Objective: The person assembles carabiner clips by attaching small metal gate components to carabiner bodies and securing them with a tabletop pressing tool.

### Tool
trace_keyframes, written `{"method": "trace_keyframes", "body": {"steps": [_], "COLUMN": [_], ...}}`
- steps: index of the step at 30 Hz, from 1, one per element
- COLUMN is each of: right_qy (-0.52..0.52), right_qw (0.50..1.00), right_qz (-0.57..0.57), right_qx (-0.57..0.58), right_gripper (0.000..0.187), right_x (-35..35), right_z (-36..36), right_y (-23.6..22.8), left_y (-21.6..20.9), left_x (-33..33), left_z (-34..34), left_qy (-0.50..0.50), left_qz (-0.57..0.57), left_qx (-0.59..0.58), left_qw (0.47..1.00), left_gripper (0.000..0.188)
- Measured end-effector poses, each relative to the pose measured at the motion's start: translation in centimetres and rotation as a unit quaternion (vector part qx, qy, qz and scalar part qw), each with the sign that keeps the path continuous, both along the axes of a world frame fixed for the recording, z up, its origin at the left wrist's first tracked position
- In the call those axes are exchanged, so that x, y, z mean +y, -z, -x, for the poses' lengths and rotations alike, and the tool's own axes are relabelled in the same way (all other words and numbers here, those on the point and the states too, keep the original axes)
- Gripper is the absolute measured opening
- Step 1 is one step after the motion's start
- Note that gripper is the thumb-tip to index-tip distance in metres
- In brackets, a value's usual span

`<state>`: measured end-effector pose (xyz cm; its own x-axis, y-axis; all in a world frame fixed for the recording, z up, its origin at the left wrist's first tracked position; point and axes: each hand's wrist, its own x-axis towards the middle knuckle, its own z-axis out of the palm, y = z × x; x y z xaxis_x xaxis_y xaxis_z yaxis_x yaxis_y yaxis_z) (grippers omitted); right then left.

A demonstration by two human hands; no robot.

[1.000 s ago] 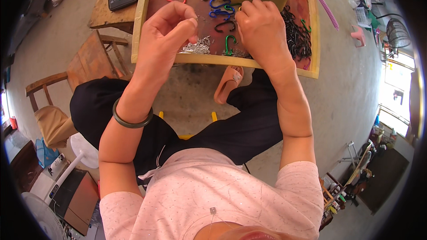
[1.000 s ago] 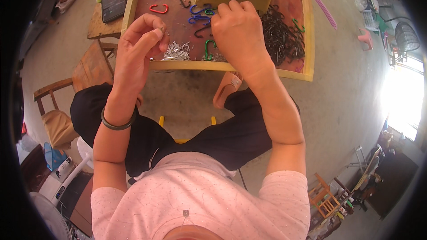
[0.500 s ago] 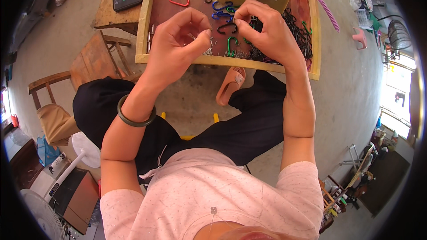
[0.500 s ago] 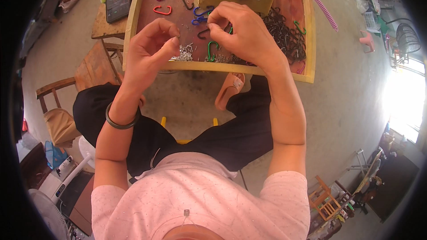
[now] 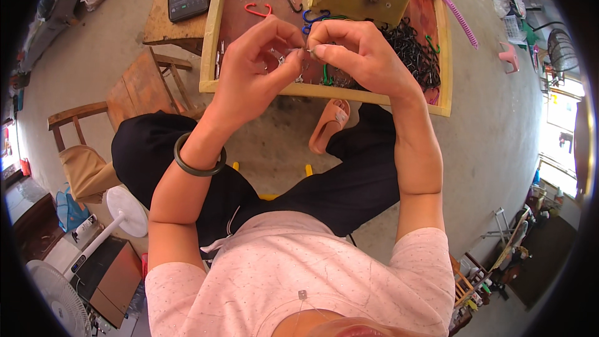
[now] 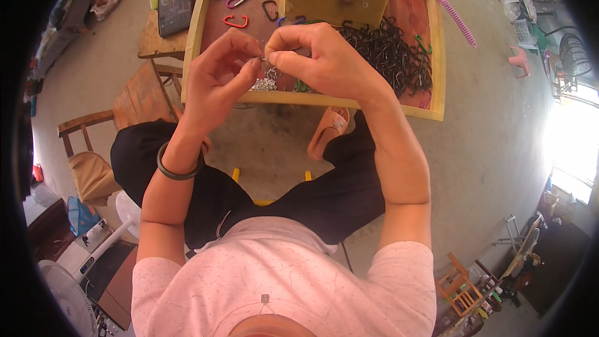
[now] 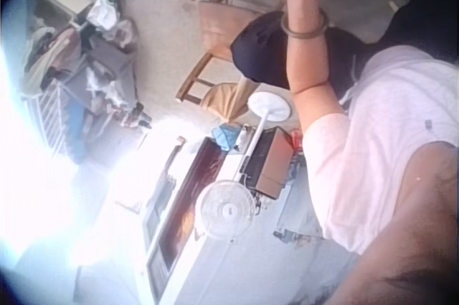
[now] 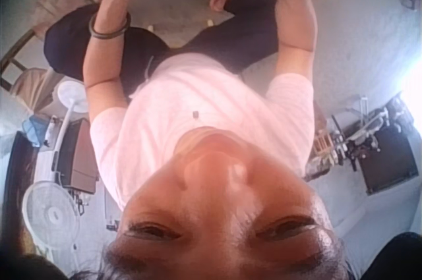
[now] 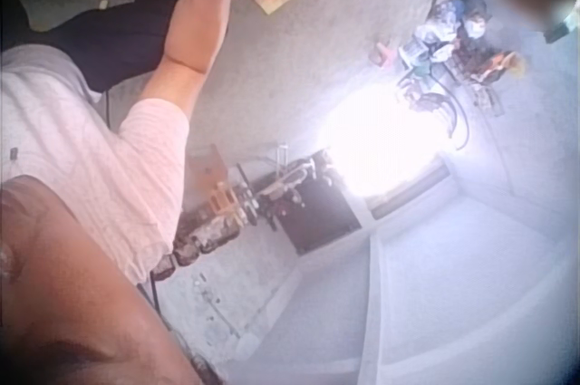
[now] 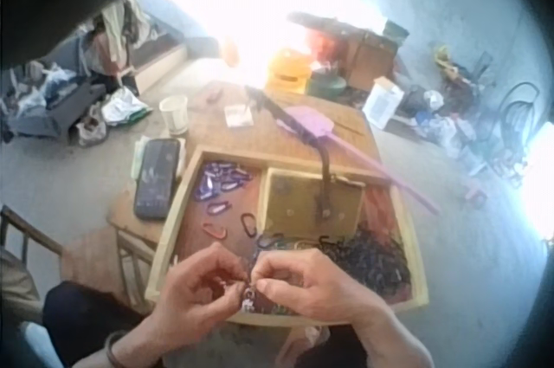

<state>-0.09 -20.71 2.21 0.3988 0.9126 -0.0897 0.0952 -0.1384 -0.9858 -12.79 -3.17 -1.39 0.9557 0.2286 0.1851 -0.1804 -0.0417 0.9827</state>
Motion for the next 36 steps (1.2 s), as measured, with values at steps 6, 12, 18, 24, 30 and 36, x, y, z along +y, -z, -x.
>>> {"method": "trace_keyframes", "body": {"steps": [6,12,18,24,30,36], "right_qy": [-0.004,-0.004,-0.005,0.016,0.057,0.046], "right_qw": [0.999,0.999,0.999,1.000,0.995,0.993], "right_qz": [-0.003,0.000,-0.038,0.002,0.014,-0.038], "right_qx": [0.035,0.036,0.035,-0.001,-0.086,0.104], "right_gripper": [0.013,0.015,0.016,0.014,0.015,0.013], "right_x": [0.0,0.2,0.1,0.0,0.7,1.0], "right_z": [-0.3,-0.4,-0.7,-0.7,0.3,0.5], "right_y": [0.0,0.0,0.4,0.1,0.0,0.4], "left_y": [-0.3,-0.2,-0.2,-1.5,-1.5,-1.6], "left_x": [-0.1,-0.1,-0.3,-0.1,-0.2,0.5], "left_z": [0.1,-0.1,-0.1,-0.2,0.0,0.2], "left_qy": [0.006,0.008,0.003,-0.039,-0.126,-0.086], "left_qz": [-0.009,-0.014,-0.022,-0.145,-0.310,-0.197], "left_qx": [-0.016,-0.030,-0.026,-0.054,-0.140,-0.111], "left_qw": [1.000,0.999,0.999,0.987,0.932,0.970], "left_gripper": [0.011,0.011,0.011,0.010,0.013,0.012]}}
